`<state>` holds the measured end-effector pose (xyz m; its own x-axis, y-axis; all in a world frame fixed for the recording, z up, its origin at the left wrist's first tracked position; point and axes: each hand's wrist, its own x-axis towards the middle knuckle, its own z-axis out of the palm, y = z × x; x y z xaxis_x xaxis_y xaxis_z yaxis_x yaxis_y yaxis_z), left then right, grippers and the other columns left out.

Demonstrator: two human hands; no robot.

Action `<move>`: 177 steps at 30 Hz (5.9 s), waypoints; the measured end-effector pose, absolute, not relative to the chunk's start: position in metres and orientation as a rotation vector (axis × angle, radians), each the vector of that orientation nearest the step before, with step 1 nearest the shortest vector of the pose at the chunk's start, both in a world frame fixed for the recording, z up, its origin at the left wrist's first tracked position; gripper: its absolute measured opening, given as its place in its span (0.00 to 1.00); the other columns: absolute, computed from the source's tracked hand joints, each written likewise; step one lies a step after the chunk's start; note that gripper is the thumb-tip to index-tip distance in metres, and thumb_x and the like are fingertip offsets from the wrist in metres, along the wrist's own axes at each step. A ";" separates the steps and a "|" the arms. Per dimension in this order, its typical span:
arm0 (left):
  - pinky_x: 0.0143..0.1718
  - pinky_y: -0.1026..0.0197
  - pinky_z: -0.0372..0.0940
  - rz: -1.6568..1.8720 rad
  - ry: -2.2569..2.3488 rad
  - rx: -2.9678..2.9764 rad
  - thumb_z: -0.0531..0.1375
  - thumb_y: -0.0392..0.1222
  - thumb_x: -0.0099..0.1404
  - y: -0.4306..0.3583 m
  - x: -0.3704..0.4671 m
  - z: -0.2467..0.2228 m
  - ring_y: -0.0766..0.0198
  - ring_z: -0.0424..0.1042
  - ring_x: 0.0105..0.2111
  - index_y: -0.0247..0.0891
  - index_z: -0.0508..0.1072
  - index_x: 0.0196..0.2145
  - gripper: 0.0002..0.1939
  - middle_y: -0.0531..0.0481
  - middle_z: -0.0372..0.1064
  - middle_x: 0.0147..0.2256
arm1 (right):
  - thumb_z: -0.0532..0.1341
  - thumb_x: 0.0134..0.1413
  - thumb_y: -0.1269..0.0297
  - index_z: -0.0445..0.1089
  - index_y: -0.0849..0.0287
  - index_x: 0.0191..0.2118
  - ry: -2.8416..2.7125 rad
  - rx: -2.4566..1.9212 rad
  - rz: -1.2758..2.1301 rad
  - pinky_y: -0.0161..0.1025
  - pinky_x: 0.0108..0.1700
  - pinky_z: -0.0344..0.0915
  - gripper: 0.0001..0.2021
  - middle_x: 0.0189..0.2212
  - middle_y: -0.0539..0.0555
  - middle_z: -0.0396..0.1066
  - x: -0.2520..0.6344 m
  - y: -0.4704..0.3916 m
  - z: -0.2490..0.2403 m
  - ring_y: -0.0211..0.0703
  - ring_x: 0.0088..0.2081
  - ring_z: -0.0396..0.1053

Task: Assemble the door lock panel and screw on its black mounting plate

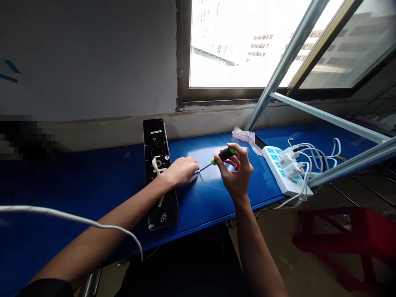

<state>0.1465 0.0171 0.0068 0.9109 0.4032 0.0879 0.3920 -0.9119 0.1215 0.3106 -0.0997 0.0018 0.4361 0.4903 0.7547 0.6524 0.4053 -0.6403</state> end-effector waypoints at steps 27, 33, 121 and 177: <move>0.42 0.52 0.68 0.431 0.658 2.950 0.63 0.41 0.73 0.016 0.079 0.061 0.55 0.76 0.35 0.38 0.81 0.32 0.11 0.47 0.77 0.32 | 0.74 0.54 0.73 0.70 0.47 0.61 -1.559 -0.856 -0.009 0.49 0.42 0.86 0.30 0.47 0.52 0.80 0.278 -0.069 0.092 0.50 0.43 0.83; 0.47 0.50 0.72 0.730 0.679 2.766 0.63 0.44 0.74 0.009 0.042 0.056 0.54 0.76 0.44 0.40 0.82 0.38 0.09 0.47 0.80 0.39 | 0.73 0.54 0.74 0.68 0.44 0.63 -1.679 -0.756 0.030 0.49 0.42 0.86 0.34 0.49 0.51 0.80 0.258 -0.064 0.109 0.50 0.45 0.83; 0.59 0.35 0.68 0.535 0.516 2.949 0.68 0.43 0.69 0.002 0.072 0.039 0.36 0.64 0.64 0.37 0.80 0.53 0.16 0.37 0.76 0.53 | 0.71 0.58 0.66 0.72 0.48 0.61 -1.471 -1.235 -0.148 0.42 0.40 0.84 0.25 0.47 0.51 0.81 0.290 -0.084 0.060 0.43 0.40 0.83; 0.57 0.46 0.72 1.239 0.993 2.334 0.67 0.41 0.71 0.004 -0.003 -0.018 0.50 0.68 0.56 0.44 0.81 0.50 0.11 0.45 0.71 0.55 | 0.72 0.59 0.72 0.69 0.48 0.65 -1.926 -0.715 -0.031 0.39 0.48 0.82 0.30 0.50 0.52 0.82 0.191 -0.019 0.105 0.41 0.43 0.83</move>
<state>-0.0032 0.0044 -0.0178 0.3832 0.7047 0.5971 0.4292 -0.7083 0.5604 0.1913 -0.0185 0.1055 -0.2880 0.4643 0.8375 0.4914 0.8223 -0.2869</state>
